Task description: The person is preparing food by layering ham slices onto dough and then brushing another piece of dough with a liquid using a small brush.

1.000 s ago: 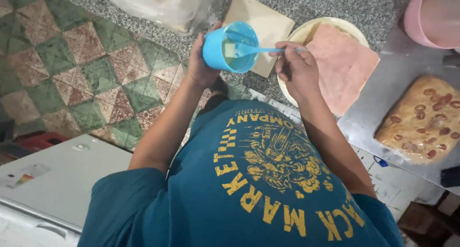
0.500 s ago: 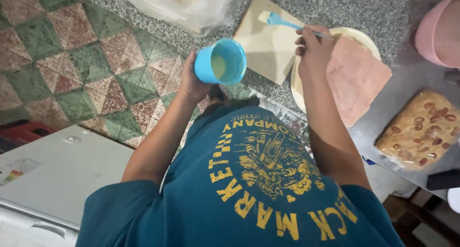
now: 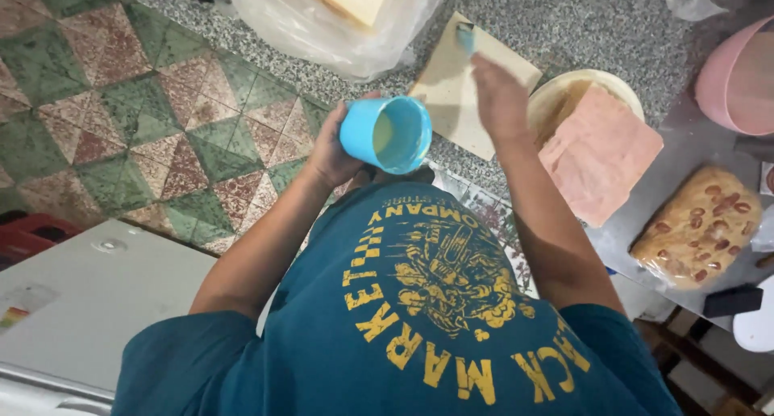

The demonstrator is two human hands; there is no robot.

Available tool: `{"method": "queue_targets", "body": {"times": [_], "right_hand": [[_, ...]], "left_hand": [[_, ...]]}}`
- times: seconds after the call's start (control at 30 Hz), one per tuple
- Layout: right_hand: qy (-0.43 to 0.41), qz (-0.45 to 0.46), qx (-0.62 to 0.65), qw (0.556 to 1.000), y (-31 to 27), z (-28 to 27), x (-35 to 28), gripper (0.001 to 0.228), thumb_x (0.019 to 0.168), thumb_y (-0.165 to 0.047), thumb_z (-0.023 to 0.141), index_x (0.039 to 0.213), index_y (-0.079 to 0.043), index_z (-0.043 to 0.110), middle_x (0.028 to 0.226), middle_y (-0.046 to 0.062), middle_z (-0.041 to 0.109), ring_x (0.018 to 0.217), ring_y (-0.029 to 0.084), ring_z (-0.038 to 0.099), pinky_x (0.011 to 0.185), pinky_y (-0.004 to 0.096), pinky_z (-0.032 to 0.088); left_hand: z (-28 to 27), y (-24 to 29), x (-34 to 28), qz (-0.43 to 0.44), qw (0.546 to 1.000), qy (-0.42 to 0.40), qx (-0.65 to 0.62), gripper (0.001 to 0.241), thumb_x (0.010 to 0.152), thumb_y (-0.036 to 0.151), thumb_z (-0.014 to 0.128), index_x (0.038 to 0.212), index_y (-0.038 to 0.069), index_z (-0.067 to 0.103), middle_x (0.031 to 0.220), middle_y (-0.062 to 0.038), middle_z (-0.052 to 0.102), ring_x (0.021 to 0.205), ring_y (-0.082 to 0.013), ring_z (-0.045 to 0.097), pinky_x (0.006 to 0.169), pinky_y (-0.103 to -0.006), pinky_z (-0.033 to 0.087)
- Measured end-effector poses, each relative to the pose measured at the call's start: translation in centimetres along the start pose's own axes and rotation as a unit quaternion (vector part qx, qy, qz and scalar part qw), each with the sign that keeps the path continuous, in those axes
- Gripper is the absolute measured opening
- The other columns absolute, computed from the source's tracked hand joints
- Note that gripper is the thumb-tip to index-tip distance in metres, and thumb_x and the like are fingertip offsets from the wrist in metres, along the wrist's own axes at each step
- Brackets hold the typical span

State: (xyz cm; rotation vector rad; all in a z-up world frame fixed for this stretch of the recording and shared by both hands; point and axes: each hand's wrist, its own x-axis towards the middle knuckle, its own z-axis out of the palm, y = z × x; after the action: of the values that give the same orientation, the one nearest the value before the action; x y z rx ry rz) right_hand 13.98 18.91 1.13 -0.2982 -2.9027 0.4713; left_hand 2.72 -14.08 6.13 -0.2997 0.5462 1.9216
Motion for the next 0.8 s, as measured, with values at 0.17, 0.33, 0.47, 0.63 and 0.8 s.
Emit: {"method": "queue_targets", "body": {"times": [0.17,0.33,0.47,0.63,0.8], "right_hand": [[-0.077,-0.008,-0.057,0.995,-2.5,-2.1,-1.3,0.035,0.105,-0.016,0.059,0.14,-0.016,0.064,0.13,0.013,0.073,0.109,0.037,0.071,0.082,0.05,0.057],[-0.017,0.05,0.002,0.999,-3.7,-1.5,0.1,0.036,0.114,-0.02,0.05,0.148,-0.017,0.057,0.151,0.007,0.057,0.128,0.028,0.065,0.098,0.043,0.054],[-0.044,0.006,-0.04,0.998,-3.6,0.1,-2.5,0.025,0.111,-0.029,0.058,0.13,-0.024,0.073,0.129,0.003,0.073,0.114,0.023,0.07,0.096,0.042,0.056],[-0.014,0.024,0.013,1.0,-2.4,-2.0,-0.8,0.033,0.115,-0.029,0.054,0.146,-0.025,0.063,0.137,0.003,0.068,0.122,0.022,0.065,0.103,0.04,0.052],[-0.058,0.007,-0.048,0.997,-3.4,0.5,-2.1,0.031,0.112,-0.034,0.057,0.138,-0.023,0.07,0.132,0.006,0.071,0.116,0.024,0.069,0.102,0.043,0.053]], "left_hand": [[-0.2,0.9,0.9,0.009,1.0,-0.014,0.024,0.07,0.091,0.058,0.059,0.142,0.011,0.056,0.144,-0.02,0.056,0.124,-0.038,0.056,0.101,-0.0551,0.049],[-0.6,0.5,1.0,-0.041,0.999,0.011,0.004,0.066,0.089,0.057,0.059,0.142,0.017,0.057,0.142,-0.019,0.056,0.118,-0.0385,0.058,0.094,-0.0557,0.052],[0.0,0.2,0.9,0.032,0.999,0.016,0.033,0.067,0.092,0.061,0.057,0.143,0.016,0.062,0.135,-0.016,0.067,0.125,-0.0375,0.062,0.113,-0.0554,0.043],[-1.0,0.1,1.2,0.007,0.999,0.02,0.026,0.066,0.092,0.062,0.058,0.145,0.022,0.06,0.14,-0.012,0.065,0.129,-0.0396,0.06,0.115,-0.0569,0.04],[-0.3,0.0,0.8,0.015,0.999,0.021,0.031,0.065,0.092,0.06,0.057,0.144,0.021,0.061,0.139,-0.014,0.064,0.128,-0.0396,0.059,0.112,-0.0584,0.042]]}}
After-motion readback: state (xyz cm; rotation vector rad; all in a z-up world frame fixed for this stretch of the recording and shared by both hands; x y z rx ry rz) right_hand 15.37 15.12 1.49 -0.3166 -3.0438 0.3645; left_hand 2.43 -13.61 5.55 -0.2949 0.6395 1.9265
